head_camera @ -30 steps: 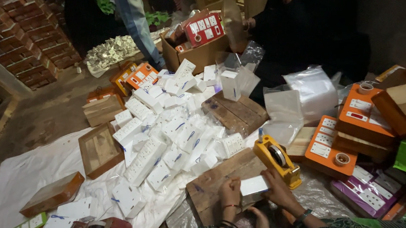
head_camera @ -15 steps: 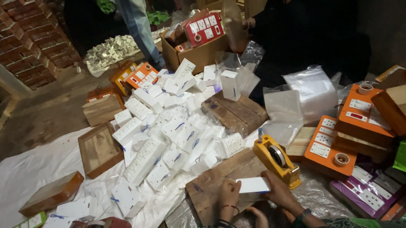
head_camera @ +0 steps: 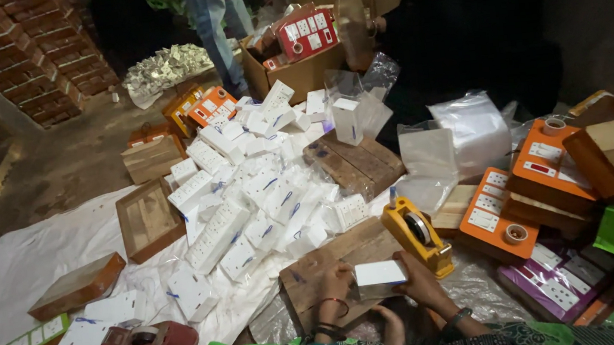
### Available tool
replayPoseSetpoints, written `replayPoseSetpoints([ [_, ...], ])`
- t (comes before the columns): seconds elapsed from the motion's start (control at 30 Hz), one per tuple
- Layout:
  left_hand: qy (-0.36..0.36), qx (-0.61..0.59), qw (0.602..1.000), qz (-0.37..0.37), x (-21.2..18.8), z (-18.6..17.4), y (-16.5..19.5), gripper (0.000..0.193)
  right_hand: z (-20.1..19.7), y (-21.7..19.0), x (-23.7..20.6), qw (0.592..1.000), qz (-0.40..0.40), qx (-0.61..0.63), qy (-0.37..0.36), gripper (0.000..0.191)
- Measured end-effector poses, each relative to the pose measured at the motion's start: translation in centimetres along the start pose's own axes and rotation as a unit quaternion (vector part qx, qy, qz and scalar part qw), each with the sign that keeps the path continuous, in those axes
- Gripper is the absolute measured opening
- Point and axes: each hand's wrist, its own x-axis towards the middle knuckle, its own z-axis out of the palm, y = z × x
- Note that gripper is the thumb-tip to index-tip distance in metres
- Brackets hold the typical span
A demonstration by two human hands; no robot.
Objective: The person sits on the floor and seals small white boxes using a yellow tape dispenser, pressing tape flaps closed on each box. Sealed boxes are set aside among a large spread of finished and unfinished boxes covering the floor.
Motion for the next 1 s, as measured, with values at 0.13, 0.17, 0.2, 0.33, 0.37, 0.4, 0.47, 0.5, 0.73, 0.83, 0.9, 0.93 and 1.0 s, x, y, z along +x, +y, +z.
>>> replayPoseSetpoints([
  [0.13,-0.054,-0.047,0.994,-0.081,0.0,0.2,0.0,0.015,0.1,0.3,0.0,0.999,-0.032,0.012,0.030,0.078],
  [0.17,-0.052,-0.050,0.995,-0.071,0.0,0.3,0.0,0.015,0.1,0.4,0.0,0.999,-0.031,0.015,0.033,0.078],
  [0.2,-0.050,-0.037,0.996,-0.058,0.0,0.3,-0.1,0.016,0.1,0.5,0.0,0.999,-0.029,0.012,0.033,0.078],
  [0.33,-0.058,-0.054,0.997,0.001,-0.1,0.2,-0.1,0.018,0.2,0.6,0.1,0.999,-0.029,0.011,0.029,0.080],
  [0.37,-0.064,-0.075,0.995,0.017,-0.1,0.2,-0.1,0.018,0.2,0.7,0.1,0.999,-0.031,0.014,0.028,0.080],
  [0.4,-0.062,-0.075,0.995,0.029,-0.1,0.2,-0.1,0.017,0.2,0.7,0.1,0.999,-0.024,0.011,0.025,0.080],
  [0.47,-0.057,-0.076,0.994,0.054,-0.1,0.2,-0.2,0.015,0.3,0.8,0.1,1.000,-0.012,0.005,0.020,0.080],
  [0.5,-0.044,-0.052,0.996,0.048,-0.1,0.2,-0.2,0.015,0.3,0.8,0.1,1.000,-0.014,0.002,0.020,0.080],
  [0.73,-0.018,0.024,0.998,0.063,-0.3,0.0,-1.1,0.009,0.3,0.9,0.1,1.000,-0.018,-0.009,0.014,0.081],
  [0.83,-0.001,0.080,0.993,0.084,-0.6,0.0,-1.2,0.010,0.1,0.8,0.0,1.000,-0.023,0.003,0.017,0.081],
  [0.9,0.028,0.128,0.989,0.075,-0.8,0.1,-0.8,0.012,0.0,0.6,0.0,1.000,-0.023,0.007,0.016,0.081],
  [0.93,0.047,0.147,0.986,0.064,-0.9,0.2,-0.5,0.014,0.1,0.6,0.0,1.000,-0.021,0.006,0.014,0.080],
  [1.0,0.074,0.148,0.986,0.025,-1.0,0.2,0.4,0.020,0.3,0.6,-0.1,1.000,-0.009,0.010,0.012,0.078],
])
